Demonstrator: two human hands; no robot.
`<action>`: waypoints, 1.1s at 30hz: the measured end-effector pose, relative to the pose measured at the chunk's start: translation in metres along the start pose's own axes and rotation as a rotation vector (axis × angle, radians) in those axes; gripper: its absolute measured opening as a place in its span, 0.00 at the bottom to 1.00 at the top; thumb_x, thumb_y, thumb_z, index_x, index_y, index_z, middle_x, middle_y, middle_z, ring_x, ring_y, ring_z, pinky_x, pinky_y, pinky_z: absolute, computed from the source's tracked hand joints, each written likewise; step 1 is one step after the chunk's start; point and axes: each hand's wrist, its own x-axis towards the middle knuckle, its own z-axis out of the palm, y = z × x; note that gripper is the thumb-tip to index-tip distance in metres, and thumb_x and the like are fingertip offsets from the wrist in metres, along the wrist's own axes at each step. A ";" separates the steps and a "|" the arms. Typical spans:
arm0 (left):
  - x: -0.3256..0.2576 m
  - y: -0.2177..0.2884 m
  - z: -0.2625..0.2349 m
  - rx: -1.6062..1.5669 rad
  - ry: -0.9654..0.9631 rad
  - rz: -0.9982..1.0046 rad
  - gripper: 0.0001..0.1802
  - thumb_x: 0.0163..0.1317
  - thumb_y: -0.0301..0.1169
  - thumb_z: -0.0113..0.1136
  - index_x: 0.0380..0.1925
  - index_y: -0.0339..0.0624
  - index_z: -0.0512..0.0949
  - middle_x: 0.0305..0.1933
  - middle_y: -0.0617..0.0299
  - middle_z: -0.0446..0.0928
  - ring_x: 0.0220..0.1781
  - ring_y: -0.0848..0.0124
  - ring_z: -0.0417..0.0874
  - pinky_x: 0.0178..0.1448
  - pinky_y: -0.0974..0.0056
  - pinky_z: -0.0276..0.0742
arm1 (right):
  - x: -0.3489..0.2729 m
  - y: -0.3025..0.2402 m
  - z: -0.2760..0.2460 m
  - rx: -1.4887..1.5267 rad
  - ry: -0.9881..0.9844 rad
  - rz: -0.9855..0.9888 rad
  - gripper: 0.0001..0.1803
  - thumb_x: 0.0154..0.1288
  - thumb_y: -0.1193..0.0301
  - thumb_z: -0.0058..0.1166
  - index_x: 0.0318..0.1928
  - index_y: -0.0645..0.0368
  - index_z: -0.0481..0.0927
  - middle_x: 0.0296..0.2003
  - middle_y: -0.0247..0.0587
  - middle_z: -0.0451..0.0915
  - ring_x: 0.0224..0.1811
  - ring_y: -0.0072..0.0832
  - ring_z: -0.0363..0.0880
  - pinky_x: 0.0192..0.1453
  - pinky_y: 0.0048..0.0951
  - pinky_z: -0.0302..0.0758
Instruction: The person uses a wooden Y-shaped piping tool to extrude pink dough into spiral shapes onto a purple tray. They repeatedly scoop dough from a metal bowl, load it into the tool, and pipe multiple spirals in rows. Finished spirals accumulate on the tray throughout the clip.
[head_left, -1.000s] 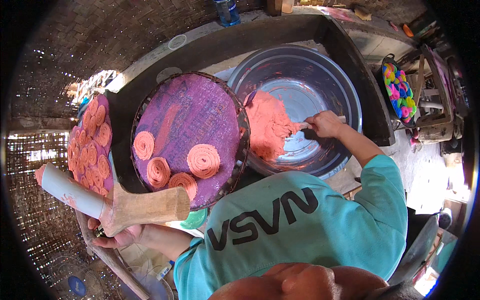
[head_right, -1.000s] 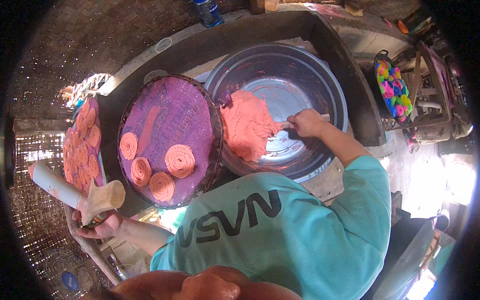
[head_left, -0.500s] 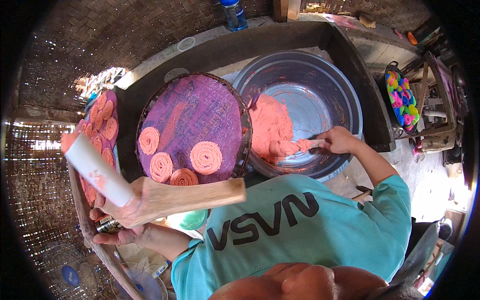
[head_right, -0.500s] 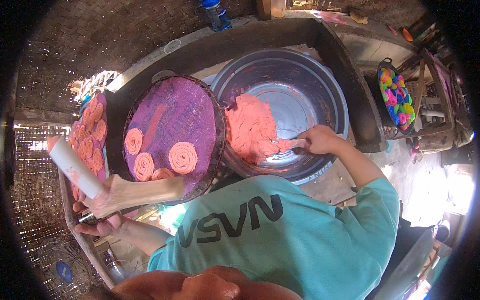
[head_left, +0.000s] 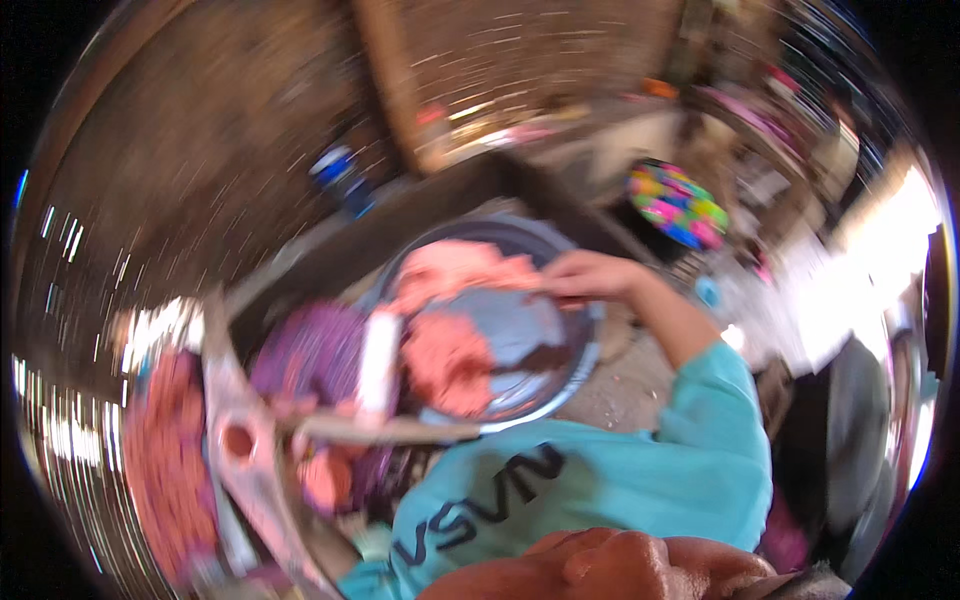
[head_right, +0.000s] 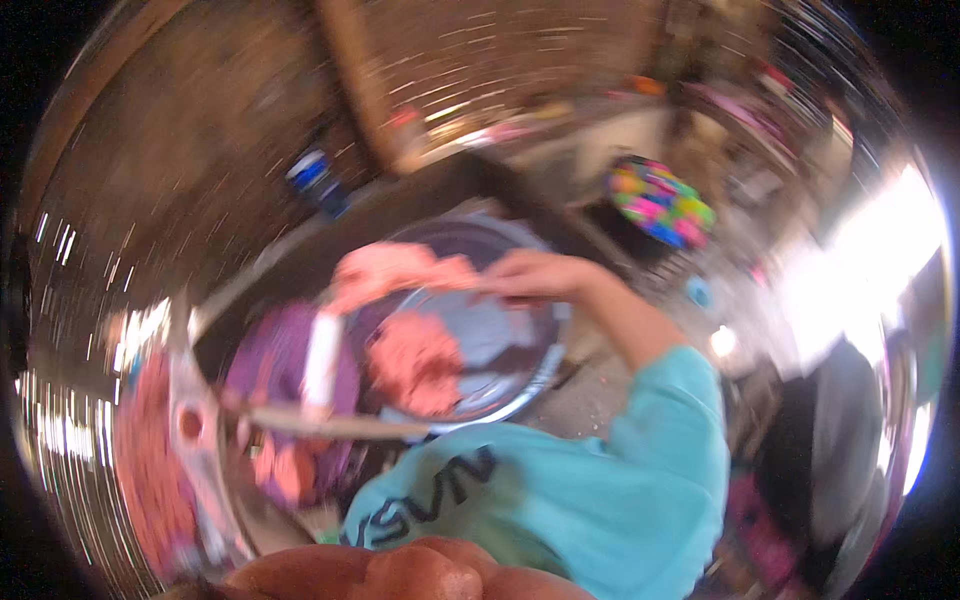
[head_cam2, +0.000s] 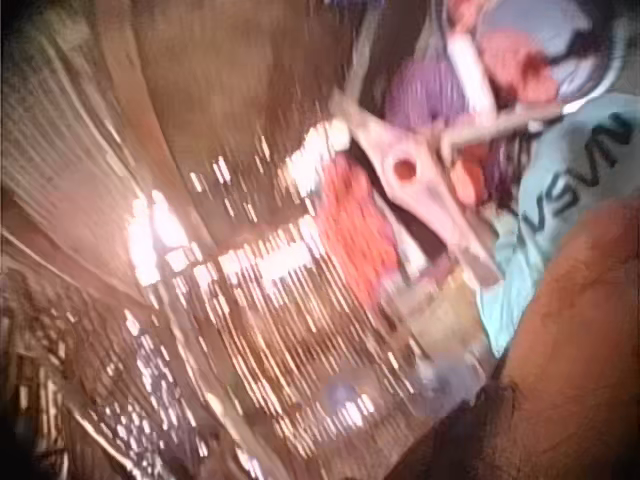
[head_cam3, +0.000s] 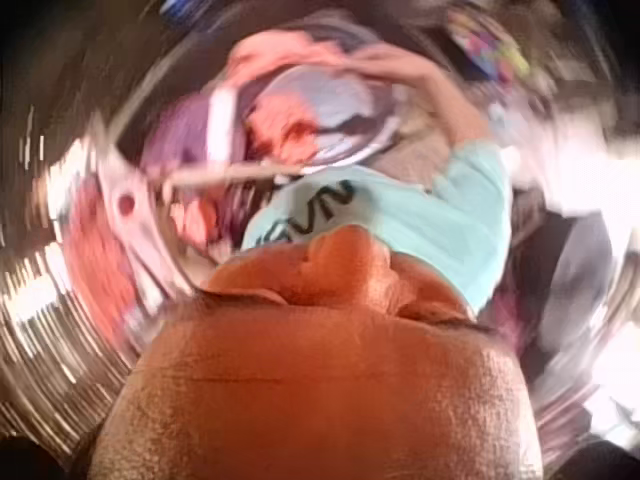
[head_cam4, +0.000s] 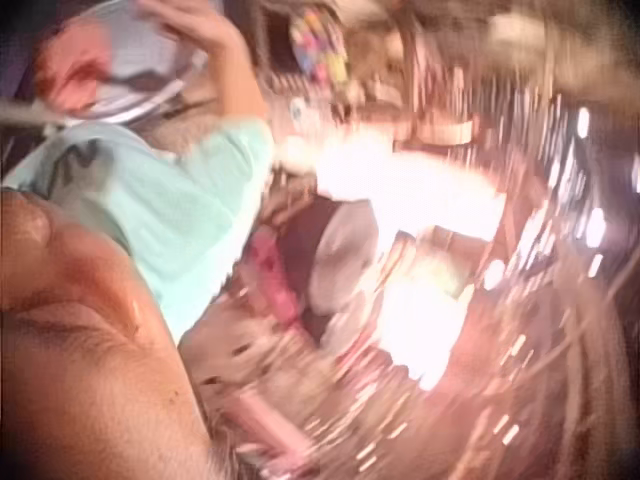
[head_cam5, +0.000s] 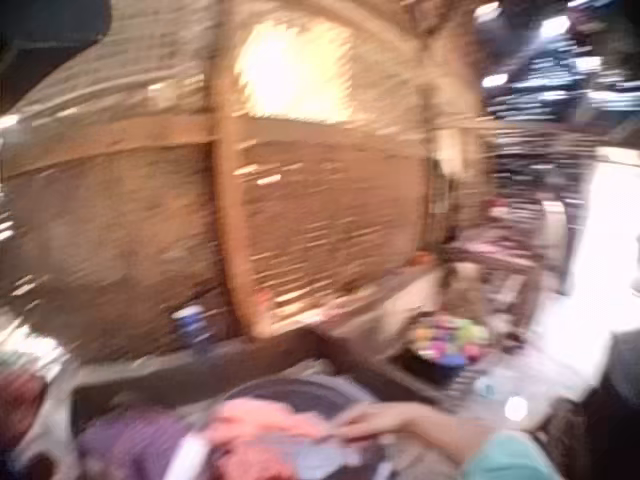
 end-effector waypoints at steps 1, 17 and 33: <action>0.010 -0.012 0.009 0.069 -0.037 0.067 0.16 0.52 0.14 0.54 0.44 0.32 0.72 0.40 0.55 0.75 0.34 0.63 0.81 0.39 0.63 0.79 | -0.001 -0.003 0.004 0.115 -0.034 -0.060 0.26 0.68 0.52 0.47 0.51 0.61 0.79 0.18 0.23 0.63 0.19 0.12 0.59 0.21 0.19 0.57; 0.034 -0.014 0.084 0.267 -0.375 0.366 0.21 0.50 0.13 0.51 0.47 0.30 0.73 0.45 0.55 0.77 0.32 0.76 0.77 0.33 0.74 0.72 | -0.036 -0.014 0.090 0.378 -0.067 -0.389 0.27 0.68 0.49 0.46 0.43 0.65 0.77 0.16 0.26 0.65 0.16 0.13 0.58 0.16 0.17 0.52; 0.035 -0.001 0.087 0.396 -0.730 0.339 0.26 0.43 0.47 0.65 0.42 0.48 0.79 0.41 0.50 0.79 0.42 0.53 0.80 0.46 0.55 0.76 | -0.089 -0.065 0.072 -0.281 0.185 -0.170 0.31 0.63 0.46 0.49 0.49 0.63 0.80 0.21 0.33 0.74 0.22 0.19 0.69 0.26 0.24 0.65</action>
